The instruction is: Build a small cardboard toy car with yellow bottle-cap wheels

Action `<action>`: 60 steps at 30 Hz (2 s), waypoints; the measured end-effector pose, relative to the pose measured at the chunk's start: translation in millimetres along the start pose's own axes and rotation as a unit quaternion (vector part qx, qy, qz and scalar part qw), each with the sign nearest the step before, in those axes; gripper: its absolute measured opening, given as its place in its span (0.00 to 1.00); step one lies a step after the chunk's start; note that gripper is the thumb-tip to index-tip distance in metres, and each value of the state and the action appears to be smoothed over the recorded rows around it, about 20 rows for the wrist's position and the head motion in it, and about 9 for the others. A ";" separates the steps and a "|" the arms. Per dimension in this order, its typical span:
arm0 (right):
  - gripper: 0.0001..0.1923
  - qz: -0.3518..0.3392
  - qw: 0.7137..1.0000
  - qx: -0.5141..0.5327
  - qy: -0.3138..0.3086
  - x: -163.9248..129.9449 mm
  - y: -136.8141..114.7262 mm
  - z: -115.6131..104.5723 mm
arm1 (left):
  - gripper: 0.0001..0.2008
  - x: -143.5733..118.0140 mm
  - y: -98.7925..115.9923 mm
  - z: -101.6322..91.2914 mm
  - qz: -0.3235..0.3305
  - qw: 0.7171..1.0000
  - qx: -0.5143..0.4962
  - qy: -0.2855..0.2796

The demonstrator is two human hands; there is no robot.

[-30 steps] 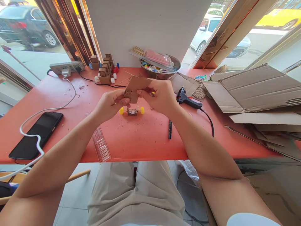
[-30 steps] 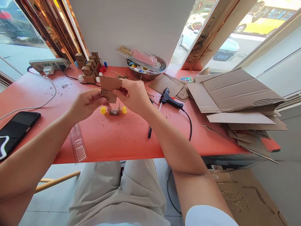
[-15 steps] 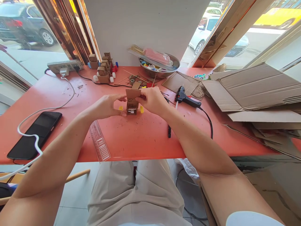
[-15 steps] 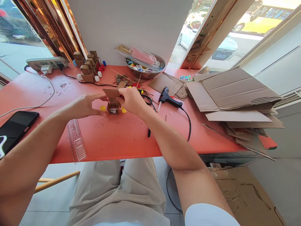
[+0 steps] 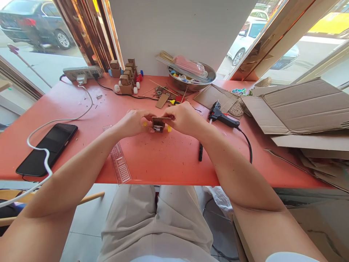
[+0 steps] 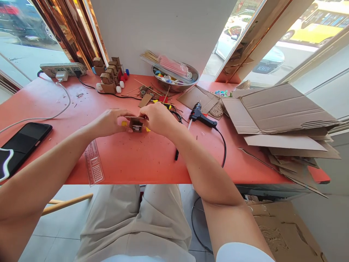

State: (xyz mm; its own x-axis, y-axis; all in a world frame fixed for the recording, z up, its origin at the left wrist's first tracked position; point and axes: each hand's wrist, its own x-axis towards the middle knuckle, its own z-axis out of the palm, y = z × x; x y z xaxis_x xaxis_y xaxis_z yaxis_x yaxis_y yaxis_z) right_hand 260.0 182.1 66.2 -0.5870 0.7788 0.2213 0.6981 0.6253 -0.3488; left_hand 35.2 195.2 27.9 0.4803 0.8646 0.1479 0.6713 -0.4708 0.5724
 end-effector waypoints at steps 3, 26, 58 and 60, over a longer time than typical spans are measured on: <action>0.12 -0.005 1.000 -0.011 -0.021 -1.2 -0.3 -2.8 | 0.17 1.0 -4.4 3.0 -0.001 1.000 0.017 0.009; 0.31 -0.073 0.985 -0.157 0.003 -44.6 16.3 42.4 | 0.14 6.2 0.1 20.6 0.036 0.997 -0.029 0.055; 0.17 -0.149 0.933 -0.265 0.190 -17.8 18.1 43.9 | 0.08 7.3 18.5 19.8 -0.045 0.997 -0.019 0.057; 0.17 -0.140 0.939 -0.247 0.193 -12.5 20.5 38.2 | 0.13 7.2 15.0 19.3 -0.029 0.997 -0.016 0.068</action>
State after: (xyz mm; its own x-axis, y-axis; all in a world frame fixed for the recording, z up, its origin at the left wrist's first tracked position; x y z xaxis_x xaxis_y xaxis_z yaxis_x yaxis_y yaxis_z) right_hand 266.0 183.3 21.5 -0.6505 0.4807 0.5880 0.6995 0.6808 0.2173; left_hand 59.6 191.0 22.0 0.3584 0.9073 0.2199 0.6761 -0.4147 0.6090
